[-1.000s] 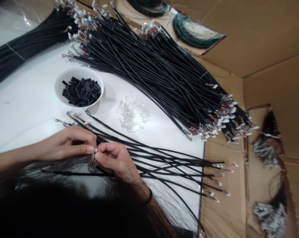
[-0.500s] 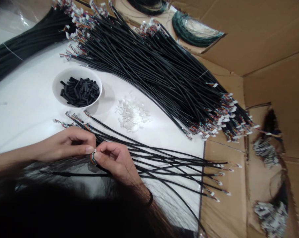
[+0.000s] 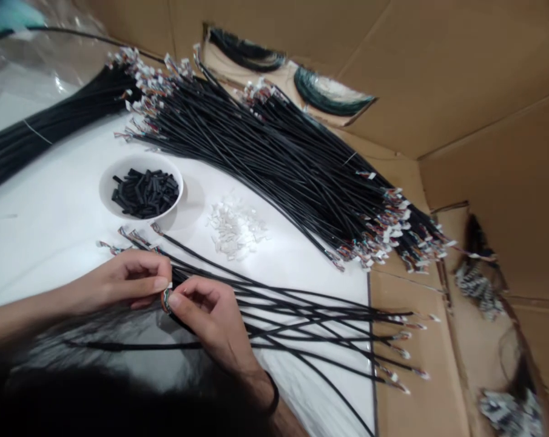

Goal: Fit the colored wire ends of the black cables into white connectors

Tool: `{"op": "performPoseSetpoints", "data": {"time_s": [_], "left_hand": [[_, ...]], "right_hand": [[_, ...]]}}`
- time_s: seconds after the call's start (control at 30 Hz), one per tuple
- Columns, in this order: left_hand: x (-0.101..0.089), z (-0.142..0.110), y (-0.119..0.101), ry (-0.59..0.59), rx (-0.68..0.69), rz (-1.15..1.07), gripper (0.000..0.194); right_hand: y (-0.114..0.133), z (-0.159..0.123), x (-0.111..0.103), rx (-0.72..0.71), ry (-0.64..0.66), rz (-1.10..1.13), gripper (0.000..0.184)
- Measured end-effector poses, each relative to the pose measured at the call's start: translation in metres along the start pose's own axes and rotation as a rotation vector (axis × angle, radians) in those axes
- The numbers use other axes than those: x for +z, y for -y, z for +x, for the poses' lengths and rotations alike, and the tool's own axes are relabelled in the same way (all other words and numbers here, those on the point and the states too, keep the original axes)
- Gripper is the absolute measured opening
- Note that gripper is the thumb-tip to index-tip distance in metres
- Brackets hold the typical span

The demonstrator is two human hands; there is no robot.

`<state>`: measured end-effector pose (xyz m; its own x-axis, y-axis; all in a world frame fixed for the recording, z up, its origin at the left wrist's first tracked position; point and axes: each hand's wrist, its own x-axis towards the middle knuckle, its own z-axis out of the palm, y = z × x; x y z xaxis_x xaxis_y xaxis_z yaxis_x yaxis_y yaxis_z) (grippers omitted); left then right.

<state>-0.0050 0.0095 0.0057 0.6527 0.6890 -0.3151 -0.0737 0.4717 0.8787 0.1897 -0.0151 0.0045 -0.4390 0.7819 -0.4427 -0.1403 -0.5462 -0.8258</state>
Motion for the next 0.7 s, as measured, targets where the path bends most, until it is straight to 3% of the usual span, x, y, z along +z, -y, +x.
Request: {"op": "performPoseSetpoints", "data": {"time_s": [0.5, 0.7], "left_hand": [[0.0009, 0.0009, 0.0104, -0.025, 0.048, -0.091, 0.038], [0.0008, 0.0006, 0.0089, -0.083, 0.053, -0.062, 0.038]], "right_hand": [[-0.0090, 0.0017, -0.0076, -0.048, 0.011, 0.026, 0.024], [-0.0050, -0.0001, -0.0060, -0.035, -0.063, -0.023, 0.022]]}}
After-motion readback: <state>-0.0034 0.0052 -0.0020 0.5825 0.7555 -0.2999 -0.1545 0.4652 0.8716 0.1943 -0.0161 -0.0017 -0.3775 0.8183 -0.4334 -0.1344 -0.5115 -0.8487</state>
